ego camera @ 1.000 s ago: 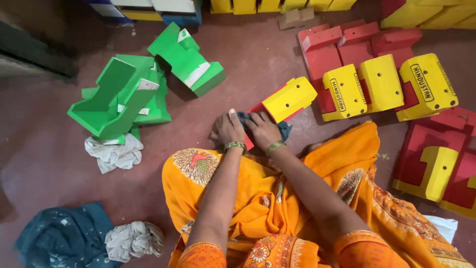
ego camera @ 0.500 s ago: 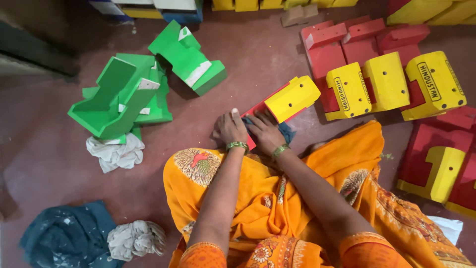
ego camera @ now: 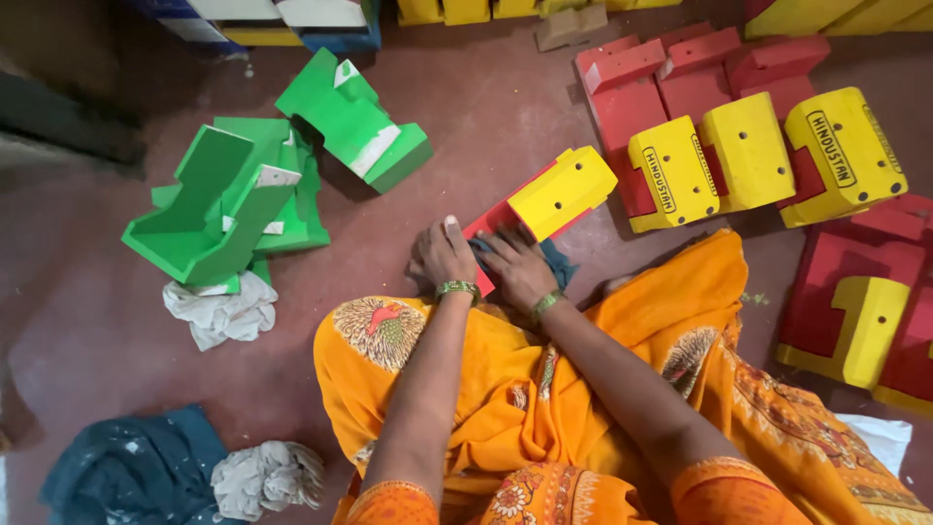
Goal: The person sits on the floor and wipes red and yellow plastic parts with a blue cloth. They handle the parts one at a time, turning them over to wipe multiple sides and edges, then place them back on the floor.
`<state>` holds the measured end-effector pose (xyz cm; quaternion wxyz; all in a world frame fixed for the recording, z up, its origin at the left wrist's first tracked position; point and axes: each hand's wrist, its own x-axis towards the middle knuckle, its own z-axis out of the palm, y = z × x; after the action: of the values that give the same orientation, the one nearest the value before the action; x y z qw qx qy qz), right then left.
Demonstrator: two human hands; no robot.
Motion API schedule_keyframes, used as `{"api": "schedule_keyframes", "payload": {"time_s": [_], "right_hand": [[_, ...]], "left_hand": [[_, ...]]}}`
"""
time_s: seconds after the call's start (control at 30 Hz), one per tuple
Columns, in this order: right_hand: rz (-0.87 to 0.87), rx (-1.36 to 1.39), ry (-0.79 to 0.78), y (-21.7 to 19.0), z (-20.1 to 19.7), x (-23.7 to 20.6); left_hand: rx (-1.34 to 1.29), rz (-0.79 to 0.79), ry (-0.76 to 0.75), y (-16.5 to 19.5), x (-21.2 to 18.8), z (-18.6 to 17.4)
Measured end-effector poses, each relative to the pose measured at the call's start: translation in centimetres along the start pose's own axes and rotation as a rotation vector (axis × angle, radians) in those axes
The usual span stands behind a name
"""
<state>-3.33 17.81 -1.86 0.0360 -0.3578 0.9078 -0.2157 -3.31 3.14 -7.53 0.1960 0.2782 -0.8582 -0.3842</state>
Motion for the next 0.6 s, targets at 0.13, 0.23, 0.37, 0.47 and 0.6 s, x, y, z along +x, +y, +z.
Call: {"api": "schedule_keyframes", "payload": {"time_s": [0.13, 0.23, 0.37, 0.47, 0.6], "right_hand": [[0.069, 0.103, 0.068, 0.8, 1.8, 3.7], [0.115, 0.096, 0.067, 0.6, 1.9, 5.6], [0.072, 0.08, 0.06, 0.0, 1.3, 3.7], [0.029, -0.02, -0.003, -0.6, -0.1, 0.5], [0.027, 0.007, -0.049, -0.1, -0.1, 0.5]], "left_hand": [[0.026, 0.002, 0.002, -0.3, 0.1, 0.2], [0.031, -0.009, -0.007, -0.3, 0.1, 0.2], [0.04, -0.013, -0.005, -0.1, 0.0, 0.1], [0.055, -0.06, -0.038, 0.0, -0.1, 0.0], [0.044, -0.061, -0.015, 0.1, -0.1, 0.2]]}}
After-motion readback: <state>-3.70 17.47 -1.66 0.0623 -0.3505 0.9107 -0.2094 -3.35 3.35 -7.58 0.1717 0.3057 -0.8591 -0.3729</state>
